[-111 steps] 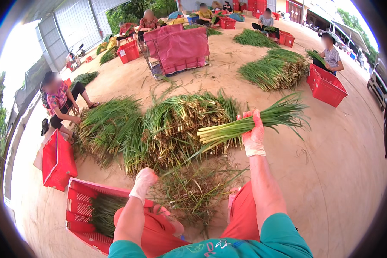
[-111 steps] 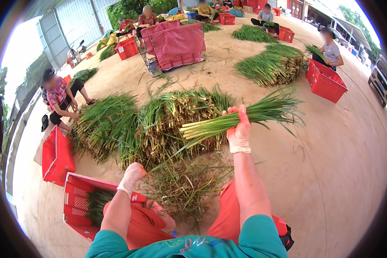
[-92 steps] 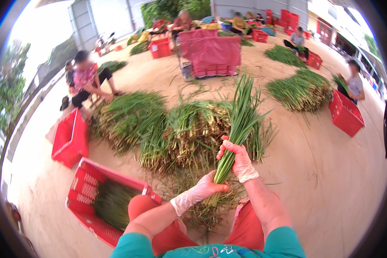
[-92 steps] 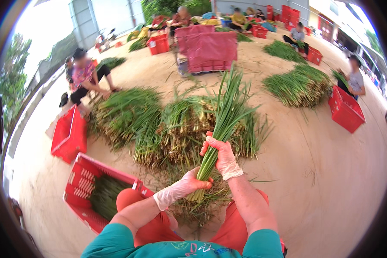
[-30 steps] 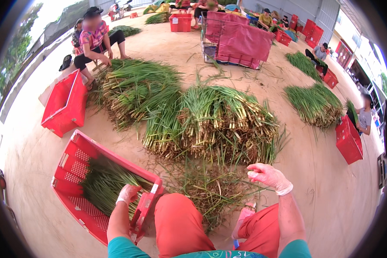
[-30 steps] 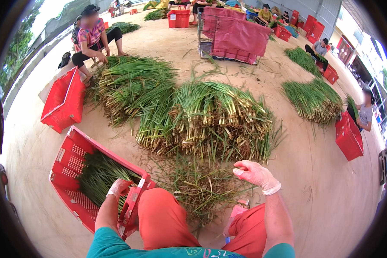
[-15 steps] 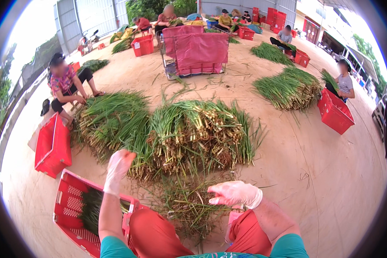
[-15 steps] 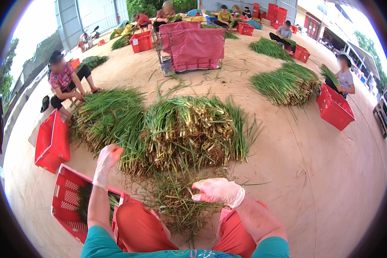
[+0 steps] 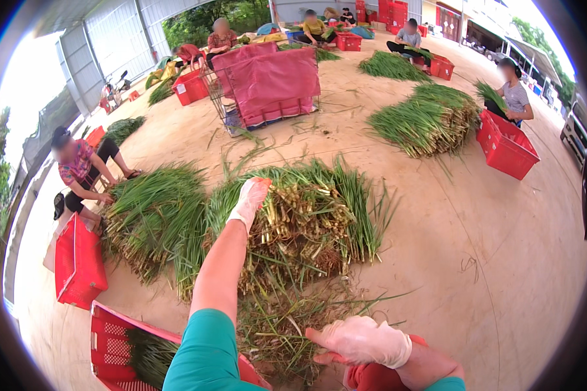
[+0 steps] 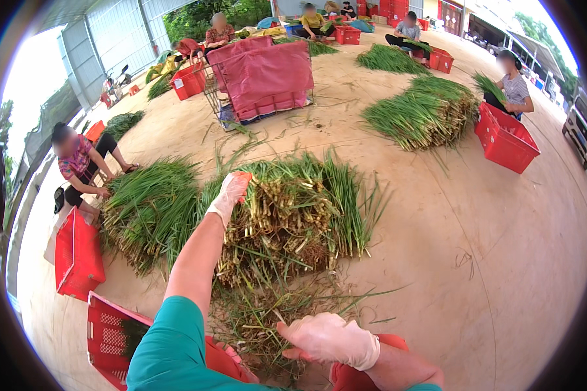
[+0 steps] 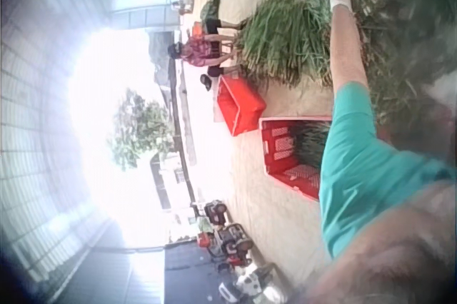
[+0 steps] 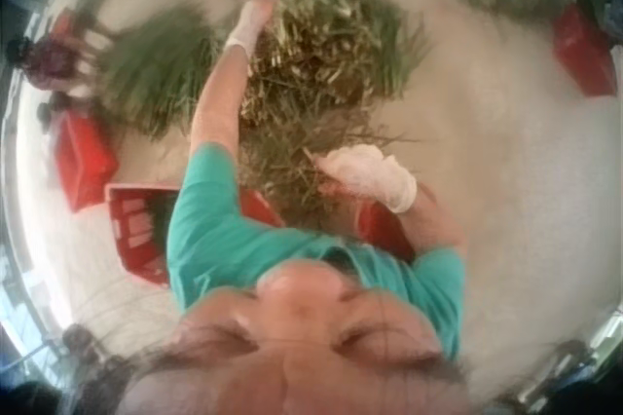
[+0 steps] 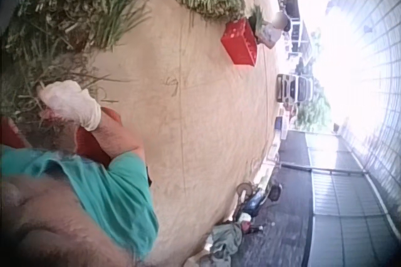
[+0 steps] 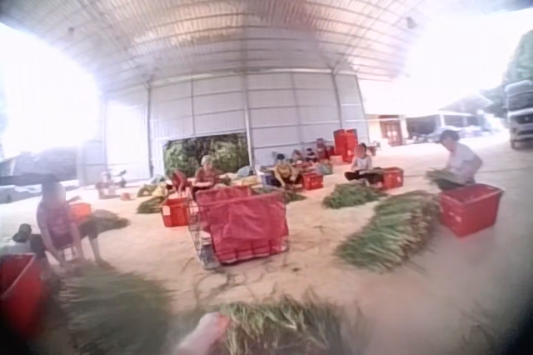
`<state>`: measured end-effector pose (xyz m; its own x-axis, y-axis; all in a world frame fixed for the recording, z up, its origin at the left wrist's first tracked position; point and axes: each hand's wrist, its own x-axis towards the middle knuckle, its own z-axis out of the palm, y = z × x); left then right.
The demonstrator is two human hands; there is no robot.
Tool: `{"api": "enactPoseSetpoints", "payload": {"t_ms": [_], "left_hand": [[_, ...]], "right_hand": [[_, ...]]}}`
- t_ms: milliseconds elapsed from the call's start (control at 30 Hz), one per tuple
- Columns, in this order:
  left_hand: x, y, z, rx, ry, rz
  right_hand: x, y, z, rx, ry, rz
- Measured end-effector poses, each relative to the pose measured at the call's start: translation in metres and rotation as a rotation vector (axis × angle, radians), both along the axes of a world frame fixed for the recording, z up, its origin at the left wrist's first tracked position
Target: The person cleans and bundles chives by hand, stripping away dry outer layers and organizing them into neat bundles before placing them into a red plastic crate.
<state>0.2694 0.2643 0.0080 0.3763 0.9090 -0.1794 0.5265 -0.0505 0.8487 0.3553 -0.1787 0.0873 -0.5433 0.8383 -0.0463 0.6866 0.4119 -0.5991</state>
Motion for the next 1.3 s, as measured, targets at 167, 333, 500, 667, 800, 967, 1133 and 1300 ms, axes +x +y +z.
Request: {"api": "enactPoseSetpoints", "payload": {"t_ms": [167, 333, 500, 667, 800, 967, 1133, 1300], "left_hand": [[0.048, 0.014, -0.025, 0.267, 0.319, -0.047], [0.033, 0.066, -0.076, 1.019, 0.935, -0.458], [0.022, 0.098, -0.097, 0.539, 0.727, -0.321], [0.041, 0.049, -0.03, -0.202, -0.238, 0.044], [0.036, 0.03, -0.011, 0.063, 0.546, -0.243], [0.087, -0.021, 0.017, 0.19, 0.62, -0.277], [0.1, -0.015, -0.002, -0.096, 0.618, -0.359], [0.085, 0.018, -0.055, 0.333, 1.052, -0.843]], "right_hand": [[0.016, -0.005, 0.013, -0.066, 0.046, -0.031], [0.024, -0.006, 0.027, 0.27, 0.155, -0.145], [0.032, -0.009, 0.016, 0.251, 0.035, -0.078], [0.034, 0.002, 0.023, -0.004, -0.007, -0.041], [0.023, 0.006, -0.003, 0.019, 0.09, 0.015], [0.025, 0.0, -0.01, 0.035, 0.174, -0.039], [0.031, -0.009, -0.002, -0.04, 0.106, -0.06], [0.029, -0.008, -0.001, -0.092, 0.025, -0.043]]}}
